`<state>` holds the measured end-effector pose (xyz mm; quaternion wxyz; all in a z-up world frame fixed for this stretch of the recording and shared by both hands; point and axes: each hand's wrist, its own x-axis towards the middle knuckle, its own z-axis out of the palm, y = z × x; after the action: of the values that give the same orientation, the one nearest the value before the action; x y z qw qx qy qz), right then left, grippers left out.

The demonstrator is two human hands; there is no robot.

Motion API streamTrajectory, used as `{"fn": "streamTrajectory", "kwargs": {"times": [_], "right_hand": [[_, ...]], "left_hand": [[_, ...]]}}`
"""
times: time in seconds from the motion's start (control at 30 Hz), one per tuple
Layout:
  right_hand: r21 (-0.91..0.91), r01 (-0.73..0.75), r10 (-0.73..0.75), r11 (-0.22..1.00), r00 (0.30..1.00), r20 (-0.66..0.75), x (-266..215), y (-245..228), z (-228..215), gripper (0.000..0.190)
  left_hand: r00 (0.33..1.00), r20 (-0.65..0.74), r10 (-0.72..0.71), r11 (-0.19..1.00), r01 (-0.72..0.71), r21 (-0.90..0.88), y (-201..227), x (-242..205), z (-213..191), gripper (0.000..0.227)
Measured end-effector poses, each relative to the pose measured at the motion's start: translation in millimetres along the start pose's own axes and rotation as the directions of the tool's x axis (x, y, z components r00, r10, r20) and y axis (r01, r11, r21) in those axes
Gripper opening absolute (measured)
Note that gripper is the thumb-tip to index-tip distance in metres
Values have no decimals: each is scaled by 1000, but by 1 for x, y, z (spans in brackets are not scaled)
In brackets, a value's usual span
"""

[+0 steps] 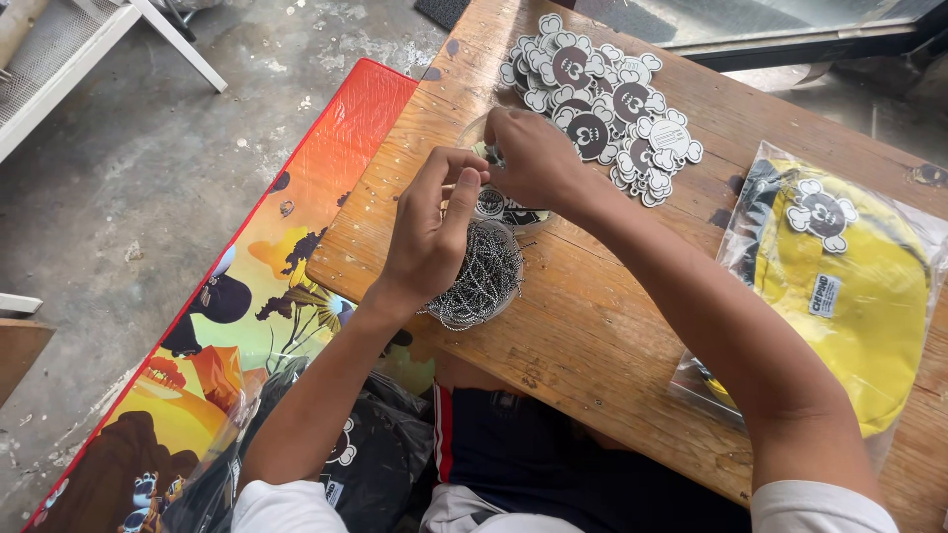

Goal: The person attaches a skull-shaped charm to a yellow bag, then wipes a plastic bag with a cloth. They place the yellow bag and a sticker into the plastic bag and seal it. Next, they wipe a black bag with the cloth and attach a charm to it.

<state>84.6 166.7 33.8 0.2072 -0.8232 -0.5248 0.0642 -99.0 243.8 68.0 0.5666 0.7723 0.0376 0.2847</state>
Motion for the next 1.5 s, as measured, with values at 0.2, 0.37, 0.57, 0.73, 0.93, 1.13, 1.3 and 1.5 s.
{"fn": "streamTrajectory", "kwargs": {"times": [0.2, 0.37, 0.57, 0.73, 0.93, 1.13, 1.3, 1.5], "right_hand": [[83, -57, 57, 995, 998, 5, 1, 3, 5, 25], [-99, -45, 45, 994, 999, -11, 2, 2, 6, 24], [122, -77, 84, 990, 995, -54, 5, 2, 8, 16], [271, 1, 37, 962, 990, -137, 0, -7, -22, 9], [350, -67, 155, 934, 961, -228, -19, -10, -61, 6], [550, -188, 300, 814, 946, -121, -36, -4, -75, 13], [593, 26, 209, 805, 922, -325, -47, 6, -69, 11], [533, -111, 279, 839, 928, -247, -56, 1, -76, 24]], "left_hand": [[1000, 16, 6, 1000, -6, 16, 5, 0, 3, 29], [1000, 13, 10, 1000, -10, 10, 8, -2, 6, 30], [1000, -11, -4, 1000, 4, 5, 10, -6, 3, 29], [999, -38, -6, 1000, 7, 9, 15, -8, 0, 25], [997, -68, 34, 990, -25, 136, 35, -6, 12, 19], [993, -102, 67, 991, -54, 122, 46, -3, 28, 16], [993, -95, 70, 988, -57, 140, 51, -1, 37, 14], [995, -94, 41, 988, -27, 151, 49, -1, 40, 15]]}}
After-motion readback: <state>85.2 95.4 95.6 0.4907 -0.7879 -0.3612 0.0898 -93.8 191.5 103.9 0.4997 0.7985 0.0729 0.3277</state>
